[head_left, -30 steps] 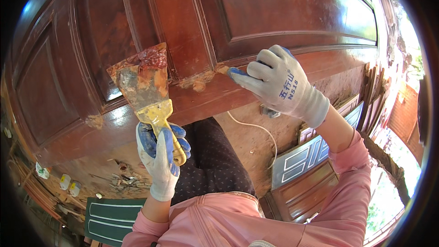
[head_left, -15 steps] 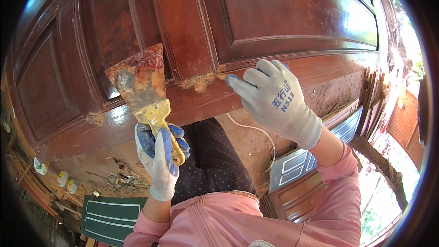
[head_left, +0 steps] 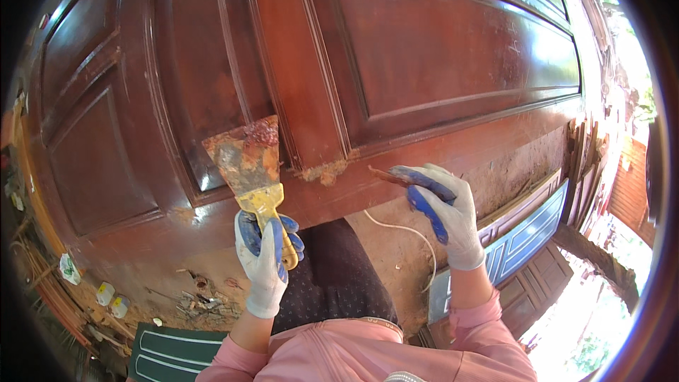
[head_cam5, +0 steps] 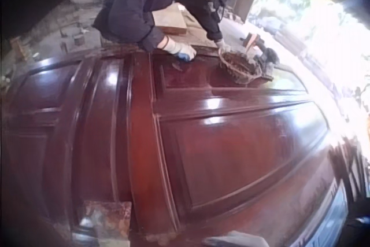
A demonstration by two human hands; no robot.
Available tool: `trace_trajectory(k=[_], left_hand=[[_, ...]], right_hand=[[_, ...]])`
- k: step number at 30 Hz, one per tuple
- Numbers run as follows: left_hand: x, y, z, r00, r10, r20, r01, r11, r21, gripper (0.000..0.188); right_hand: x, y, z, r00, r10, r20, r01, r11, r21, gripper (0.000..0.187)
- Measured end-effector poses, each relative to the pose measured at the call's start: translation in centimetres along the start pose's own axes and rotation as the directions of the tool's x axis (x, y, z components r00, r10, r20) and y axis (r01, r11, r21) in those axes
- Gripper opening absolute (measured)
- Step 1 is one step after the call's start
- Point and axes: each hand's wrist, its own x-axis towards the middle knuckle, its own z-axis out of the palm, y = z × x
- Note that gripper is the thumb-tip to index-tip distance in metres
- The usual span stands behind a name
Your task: The person applies reddish-brown wood filler to a large wooden door using a putty knife and a smaller tool. They spread the filler into grooves and imperfections, occasionally smoothing it with their gloved hand. Another person is visible in the background working on a different door.
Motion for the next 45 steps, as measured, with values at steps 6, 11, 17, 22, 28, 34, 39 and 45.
trace_trajectory(k=[6,11,17,22,28,34,39,45], left_hand=[[-0.2,0.9,0.1,0.999,-0.007,0.033,0.006,1.0,0.029,0.017],[-0.4,1.6,0.0,0.995,-0.05,0.082,0.043,0.996,0.081,0.017],[-0.1,3.1,-1.3,0.95,-0.158,0.27,0.1,0.971,0.216,0.018],[0.5,4.3,-1.8,0.927,-0.226,0.298,0.138,0.948,0.287,0.025],[0.3,4.4,-1.6,0.942,-0.196,0.272,0.105,0.943,0.316,0.025],[0.4,3.3,-1.0,0.963,-0.136,0.231,0.072,0.961,0.267,0.018],[1.9,0.3,-2.3,0.96,-0.024,0.278,-0.034,0.979,0.199,0.019],[9.6,-3.2,-0.5,0.926,0.225,0.305,-0.245,0.969,0.027,0.019]], right_hand=[[-0.8,6.3,1.1,0.973,0.011,-0.229,0.115,0.84,0.531,0.032],[-0.1,8.3,2.7,0.968,-0.033,-0.249,0.176,0.794,0.581,0.029],[0.9,6.3,6.2,0.964,0.007,-0.266,0.191,0.679,0.709,0.034],[-0.3,8.3,9.0,0.969,0.012,-0.245,0.214,0.447,0.869,0.035],[-3.6,10.3,8.8,0.959,0.061,-0.276,0.247,0.293,0.924,0.036],[-5.9,13.4,8.2,0.943,0.074,-0.325,0.297,0.251,0.921,0.03],[-7.1,15.7,9.5,0.925,0.113,-0.363,0.301,0.363,0.882,0.032],[-6.5,21.4,8.6,0.901,0.091,-0.424,0.351,0.42,0.837,0.036]])
